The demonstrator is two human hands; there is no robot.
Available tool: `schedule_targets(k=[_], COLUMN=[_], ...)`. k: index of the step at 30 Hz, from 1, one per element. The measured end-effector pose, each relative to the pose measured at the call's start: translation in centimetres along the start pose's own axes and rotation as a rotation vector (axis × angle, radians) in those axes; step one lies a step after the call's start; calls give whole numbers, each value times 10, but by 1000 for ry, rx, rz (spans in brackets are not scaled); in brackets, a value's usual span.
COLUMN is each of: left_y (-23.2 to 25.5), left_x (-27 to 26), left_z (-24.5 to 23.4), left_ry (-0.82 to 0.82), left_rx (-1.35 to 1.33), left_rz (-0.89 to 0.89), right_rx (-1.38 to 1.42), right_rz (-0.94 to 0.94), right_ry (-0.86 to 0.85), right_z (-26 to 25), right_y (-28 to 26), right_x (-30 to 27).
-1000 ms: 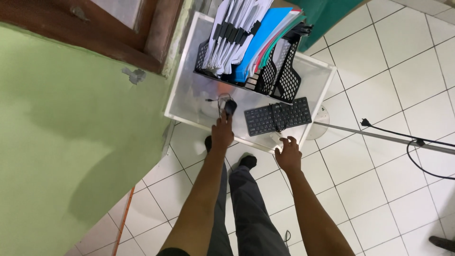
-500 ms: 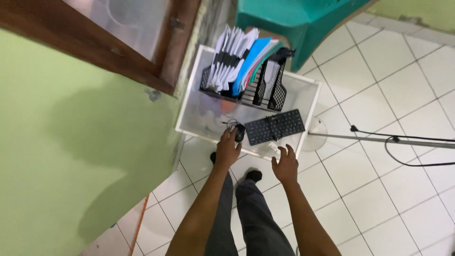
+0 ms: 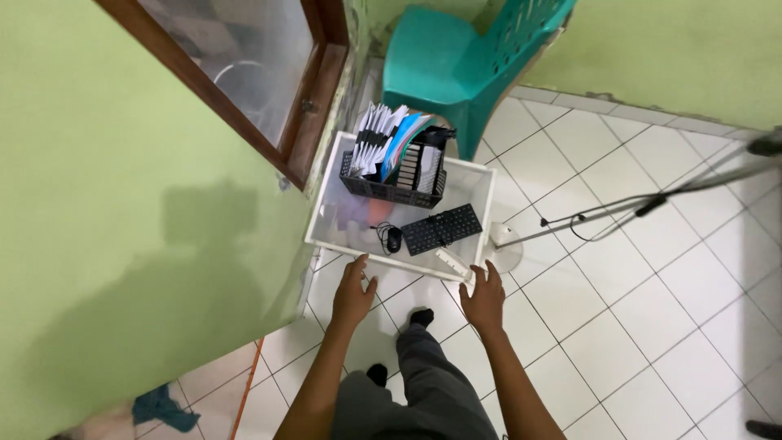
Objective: Clear a desk by mopping the floor around it and moving the computer peripherals and documents to a nearby shelf.
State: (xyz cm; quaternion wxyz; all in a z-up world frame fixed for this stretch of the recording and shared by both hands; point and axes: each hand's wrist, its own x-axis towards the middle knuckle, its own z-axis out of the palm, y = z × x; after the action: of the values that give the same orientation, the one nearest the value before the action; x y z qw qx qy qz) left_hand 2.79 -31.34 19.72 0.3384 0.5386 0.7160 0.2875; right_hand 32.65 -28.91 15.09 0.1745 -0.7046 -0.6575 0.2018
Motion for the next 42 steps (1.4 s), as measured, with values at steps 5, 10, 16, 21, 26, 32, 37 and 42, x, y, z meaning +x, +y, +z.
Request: schedule_targets(k=[5, 10, 16, 21, 26, 32, 37, 42], left_y=[-8, 24, 61, 127, 200, 287, 359, 404], left_x=[-34, -72, -110, -129, -137, -148, -171, -193], left_z=[-16, -41, -23, 18, 86, 209, 311, 384], left_ry=[-78, -174, -297, -479, -587, -714, -765, -747], left_rx=[144, 186, 80, 40, 100, 161, 143, 98], left_rz=[176, 192, 211, 310, 450, 505, 552, 680], right_rx=[6, 6, -37, -64, 10, 54, 41, 78], right_rz=[41, 224, 365, 498, 614, 746, 838, 834], right_ry=[108, 205, 257, 330, 479, 562, 600, 642], right_z=[-54, -88, -125, -166, -209, -261, -312, -351], right_y=[-7, -3, 15, 51, 117, 223, 303, 370], right_x=[-64, -134, -213, -254, -283, -314, -330, -337])
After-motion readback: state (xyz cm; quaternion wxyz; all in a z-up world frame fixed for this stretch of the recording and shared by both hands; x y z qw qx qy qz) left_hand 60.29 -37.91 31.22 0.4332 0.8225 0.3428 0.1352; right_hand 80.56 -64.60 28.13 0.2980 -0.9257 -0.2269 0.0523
